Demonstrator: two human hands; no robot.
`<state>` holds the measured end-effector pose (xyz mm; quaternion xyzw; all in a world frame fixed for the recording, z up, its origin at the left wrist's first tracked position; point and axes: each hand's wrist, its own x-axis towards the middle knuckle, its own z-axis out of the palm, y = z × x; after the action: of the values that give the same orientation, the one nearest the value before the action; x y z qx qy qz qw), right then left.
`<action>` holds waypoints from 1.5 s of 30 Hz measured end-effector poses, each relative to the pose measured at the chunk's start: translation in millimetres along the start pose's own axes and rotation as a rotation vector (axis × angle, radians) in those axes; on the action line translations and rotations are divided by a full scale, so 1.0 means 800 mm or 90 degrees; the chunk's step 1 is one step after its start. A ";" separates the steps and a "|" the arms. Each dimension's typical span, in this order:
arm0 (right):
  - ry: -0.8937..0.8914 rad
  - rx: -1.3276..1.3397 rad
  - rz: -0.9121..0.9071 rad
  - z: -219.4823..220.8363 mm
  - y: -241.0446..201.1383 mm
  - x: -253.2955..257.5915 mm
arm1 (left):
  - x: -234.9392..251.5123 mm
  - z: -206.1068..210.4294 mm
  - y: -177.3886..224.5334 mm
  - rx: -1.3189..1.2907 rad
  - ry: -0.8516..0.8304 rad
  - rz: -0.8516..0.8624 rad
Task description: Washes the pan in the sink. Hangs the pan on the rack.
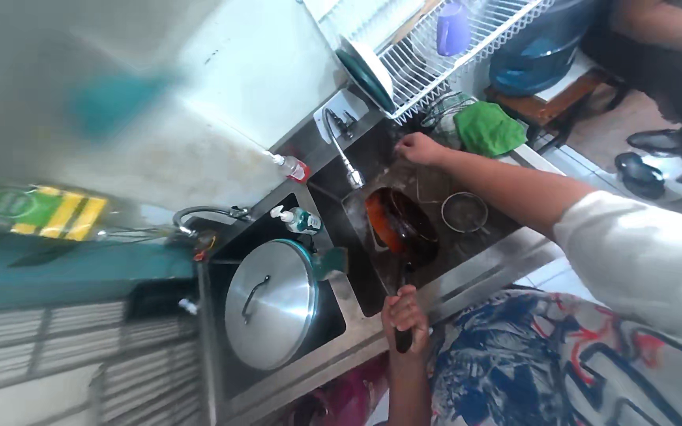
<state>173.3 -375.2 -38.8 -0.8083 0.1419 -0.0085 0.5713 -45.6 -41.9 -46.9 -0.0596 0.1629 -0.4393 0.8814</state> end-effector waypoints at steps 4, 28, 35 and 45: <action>-0.025 -0.118 0.001 0.035 -0.043 0.102 | 0.010 0.000 -0.001 0.033 0.021 0.056; -0.121 -0.490 -0.132 0.085 -0.057 0.223 | 0.079 0.051 -0.008 -0.092 0.047 0.099; -0.039 -0.311 -0.040 0.072 -0.051 0.231 | 0.066 0.046 -0.015 -0.100 0.044 0.120; 0.076 -0.017 0.042 0.084 -0.098 0.250 | 0.050 0.051 -0.031 -0.081 0.068 0.095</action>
<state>394.6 -336.9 -19.4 -0.8087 0.2020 -0.0361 0.5513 -27.9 -90.6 -11.7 -0.0796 0.2415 -0.3639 0.8961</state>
